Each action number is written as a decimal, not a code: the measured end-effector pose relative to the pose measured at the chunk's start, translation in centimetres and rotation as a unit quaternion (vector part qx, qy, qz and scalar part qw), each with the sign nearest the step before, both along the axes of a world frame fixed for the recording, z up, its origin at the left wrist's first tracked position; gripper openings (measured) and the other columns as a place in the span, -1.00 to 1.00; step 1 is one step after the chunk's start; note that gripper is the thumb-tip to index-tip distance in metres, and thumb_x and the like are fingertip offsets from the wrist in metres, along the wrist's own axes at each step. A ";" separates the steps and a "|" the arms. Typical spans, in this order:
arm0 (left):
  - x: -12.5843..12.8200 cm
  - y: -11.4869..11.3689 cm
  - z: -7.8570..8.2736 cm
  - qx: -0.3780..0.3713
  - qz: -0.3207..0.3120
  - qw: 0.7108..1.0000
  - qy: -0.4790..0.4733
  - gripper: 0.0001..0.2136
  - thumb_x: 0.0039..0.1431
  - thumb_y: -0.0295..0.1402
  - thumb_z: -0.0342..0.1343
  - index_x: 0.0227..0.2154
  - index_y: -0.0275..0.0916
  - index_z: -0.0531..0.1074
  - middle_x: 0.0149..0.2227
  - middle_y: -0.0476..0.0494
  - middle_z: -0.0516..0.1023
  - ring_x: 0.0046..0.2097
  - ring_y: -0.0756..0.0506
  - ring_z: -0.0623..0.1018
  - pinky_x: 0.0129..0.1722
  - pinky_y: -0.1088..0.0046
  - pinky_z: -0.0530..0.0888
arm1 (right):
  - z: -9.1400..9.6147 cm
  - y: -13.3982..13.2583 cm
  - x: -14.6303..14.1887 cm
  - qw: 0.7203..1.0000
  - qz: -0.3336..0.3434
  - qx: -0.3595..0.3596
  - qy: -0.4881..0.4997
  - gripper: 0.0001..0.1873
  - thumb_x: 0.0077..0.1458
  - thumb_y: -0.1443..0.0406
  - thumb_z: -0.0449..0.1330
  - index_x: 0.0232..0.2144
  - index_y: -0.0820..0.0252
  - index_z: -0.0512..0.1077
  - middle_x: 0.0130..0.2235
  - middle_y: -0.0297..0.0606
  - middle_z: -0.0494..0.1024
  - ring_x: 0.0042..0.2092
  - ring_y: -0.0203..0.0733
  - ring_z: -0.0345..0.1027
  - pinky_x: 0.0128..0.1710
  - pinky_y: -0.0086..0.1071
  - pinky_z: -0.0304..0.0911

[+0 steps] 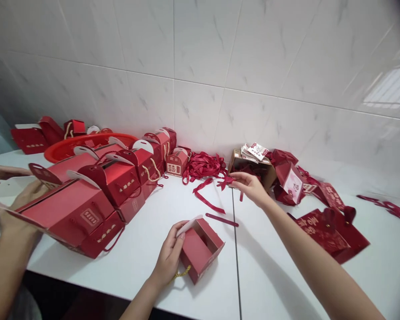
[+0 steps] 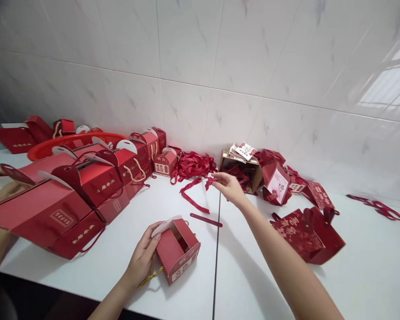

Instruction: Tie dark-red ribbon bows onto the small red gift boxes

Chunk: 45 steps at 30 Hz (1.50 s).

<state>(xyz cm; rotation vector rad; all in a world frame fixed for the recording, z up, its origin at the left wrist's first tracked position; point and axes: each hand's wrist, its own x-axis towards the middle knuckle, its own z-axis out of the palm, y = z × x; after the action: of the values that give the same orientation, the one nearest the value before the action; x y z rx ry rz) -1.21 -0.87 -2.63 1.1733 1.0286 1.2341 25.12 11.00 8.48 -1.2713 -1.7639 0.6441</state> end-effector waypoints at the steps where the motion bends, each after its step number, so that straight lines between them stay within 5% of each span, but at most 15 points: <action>1: 0.3 0.1 0.1 -0.002 -0.006 1.000 -0.005 -0.66 0.22 -0.12 -0.01 -0.01 -0.15 0.30 -0.04 -0.16 0.45 -0.09 -0.15 0.46 -0.20 0.42 0.41 | 1.2 -1.4 0.9 1.000 -0.001 0.012 0.010 -0.65 0.03 0.23 0.16 -0.11 0.25 0.42 -0.23 -0.17 0.57 -0.24 -0.18 0.47 -0.26 -0.32 0.39; 4: 1.3 0.3 0.8 -0.009 -0.029 0.999 -0.019 -0.65 0.21 -0.13 0.00 0.00 -0.14 0.28 -0.06 -0.14 0.46 -0.17 -0.11 0.49 -0.23 0.42 0.42 | 4.7 -5.8 2.6 0.989 -0.040 0.140 -0.016 -0.66 -0.01 0.33 0.17 -0.12 0.19 0.44 -0.19 -0.20 0.53 -0.24 -0.20 0.44 -0.25 -0.32 0.37; 7: 1.9 0.5 1.6 -0.009 -0.040 0.999 0.008 -0.63 0.21 -0.15 0.00 0.04 -0.13 0.23 -0.11 -0.12 0.49 -0.24 -0.08 0.50 -0.26 0.43 0.42 | 8.0 -10.4 3.3 0.924 -0.139 0.332 -0.126 -0.76 -0.03 0.40 0.18 -0.25 0.14 0.50 -0.29 -0.25 0.50 -0.29 -0.21 0.40 -0.27 -0.31 0.33; 10: 2.3 0.3 1.9 0.007 -0.014 0.998 0.067 -0.61 0.22 -0.16 -0.03 0.08 -0.14 0.20 -0.15 -0.13 0.50 -0.26 -0.09 0.50 -0.28 0.41 0.43 | 10.1 -14.6 3.7 0.877 -0.212 0.400 -0.157 -0.92 0.04 0.35 0.19 -0.39 0.11 0.50 -0.44 -0.30 0.46 -0.42 -0.25 0.31 -0.39 -0.35 0.24; 14: 2.7 -0.8 2.1 0.097 0.096 0.980 0.143 -0.62 0.25 -0.23 -0.05 0.10 -0.14 0.18 0.03 -0.21 0.40 0.01 -0.16 0.44 -0.04 0.28 0.39 | 10.5 -18.0 5.1 0.923 -0.251 0.240 -0.168 -0.65 0.21 0.14 0.04 -0.50 0.13 0.47 -0.65 -0.38 0.23 -0.60 -0.31 0.09 -0.61 -0.40 0.00; 18: 2.8 -3.3 3.6 0.290 0.197 0.923 0.159 -0.68 0.21 -0.40 0.01 0.03 -0.12 0.26 0.12 -0.20 0.29 0.19 -0.20 0.27 0.17 0.18 0.21 | 8.4 -18.6 5.7 0.968 -0.178 0.031 -0.176 -0.52 0.19 -0.03 -0.02 -0.48 0.16 0.48 -0.71 -0.44 0.12 -0.66 -0.32 0.01 -0.66 -0.43 -0.07; 21: 2.9 -5.7 5.7 0.341 0.076 0.928 0.129 -0.81 0.21 -0.44 0.00 -0.15 -0.14 0.41 -0.14 -0.16 0.48 -0.04 -0.18 0.46 -0.05 0.28 0.41 | 6.4 -19.0 4.0 0.980 -0.060 -0.070 -0.175 -0.53 0.20 -0.01 -0.03 -0.45 0.17 0.48 -0.67 -0.41 0.19 -0.61 -0.31 0.08 -0.61 -0.44 -0.02; 25: 3.9 -7.7 7.5 0.208 -0.170 0.952 0.146 -0.73 0.28 -0.29 -0.09 -0.19 -0.19 0.52 -0.29 -0.20 0.54 -0.27 -0.14 0.50 -0.26 0.34 0.46 | 4.5 -20.8 0.4 0.971 0.098 -0.165 -0.140 -0.55 0.26 0.06 -0.09 -0.45 0.16 0.44 -0.62 -0.41 0.24 -0.55 -0.32 0.13 -0.52 -0.45 0.08; 28: 4.8 -8.1 7.8 0.133 -0.153 0.973 0.109 -0.70 0.23 -0.18 -0.01 -0.18 -0.21 0.54 -0.19 -0.25 0.53 -0.23 -0.15 0.51 -0.25 0.34 0.47 | 3.5 -22.2 -1.6 0.955 0.173 -0.215 -0.106 -0.56 0.28 0.08 -0.11 -0.38 0.16 0.45 -0.61 -0.42 0.29 -0.52 -0.33 0.19 -0.46 -0.47 0.15; 32: 5.0 -8.1 8.1 0.102 -0.075 0.991 0.049 -0.79 0.07 -0.20 0.18 -0.45 -0.25 0.55 -0.38 -0.16 0.51 -0.33 -0.12 0.50 -0.34 0.40 0.48 | 2.2 -23.0 -2.9 0.943 0.229 -0.222 -0.097 -0.57 0.29 0.13 -0.11 -0.35 0.16 0.49 -0.51 -0.34 0.41 -0.44 -0.30 0.31 -0.36 -0.44 0.22; 36: 4.7 -8.2 8.5 0.134 -0.073 0.982 0.109 -0.82 0.07 -0.26 0.18 -0.54 -0.23 0.50 -0.54 -0.09 0.48 -0.48 -0.05 0.44 -0.45 0.44 0.45 | 0.8 -22.8 -3.4 0.971 0.189 -0.135 -0.050 -0.75 0.15 0.14 0.15 -0.19 0.10 0.49 -0.12 -0.19 0.45 -0.14 -0.15 0.34 -0.12 -0.31 0.25; 38: 4.7 -8.4 8.1 0.176 -0.059 0.971 0.153 -0.90 0.06 -0.30 0.20 -0.45 -0.21 0.50 -0.53 -0.06 0.51 -0.51 -0.03 0.45 -0.47 0.46 0.44 | -0.1 -22.7 -3.8 0.978 0.155 -0.127 0.051 -0.63 0.05 0.15 0.25 -0.06 0.06 0.44 -0.06 -0.17 0.43 -0.05 -0.10 0.32 -0.02 -0.24 0.23; 42: 5.1 -8.8 6.8 0.222 0.018 0.958 0.181 -0.81 0.00 -0.37 0.24 -0.36 -0.14 0.33 -0.57 0.07 0.51 -0.56 0.00 0.43 -0.52 0.49 0.42 | -1.8 -22.6 -4.8 0.927 0.112 -0.215 0.288 -0.77 0.00 0.17 0.31 -0.26 0.09 0.52 -0.23 -0.25 0.51 -0.17 -0.14 0.41 -0.12 -0.24 0.31; 45: 4.8 -8.8 6.3 0.264 0.004 0.946 0.190 -0.77 0.00 -0.41 0.25 -0.37 -0.13 0.27 -0.51 0.06 0.52 -0.52 0.00 0.48 -0.49 0.50 0.45 | -2.1 -22.6 -5.1 0.884 0.101 -0.260 0.376 -0.86 -0.04 0.20 0.35 -0.42 0.14 0.54 -0.33 -0.28 0.54 -0.24 -0.21 0.40 -0.16 -0.32 0.29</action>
<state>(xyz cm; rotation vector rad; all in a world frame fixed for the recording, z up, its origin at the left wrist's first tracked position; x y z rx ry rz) 3.59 -9.67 3.70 1.8801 1.0043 1.3656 20.03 -11.62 6.38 -0.9537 -1.0917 1.5718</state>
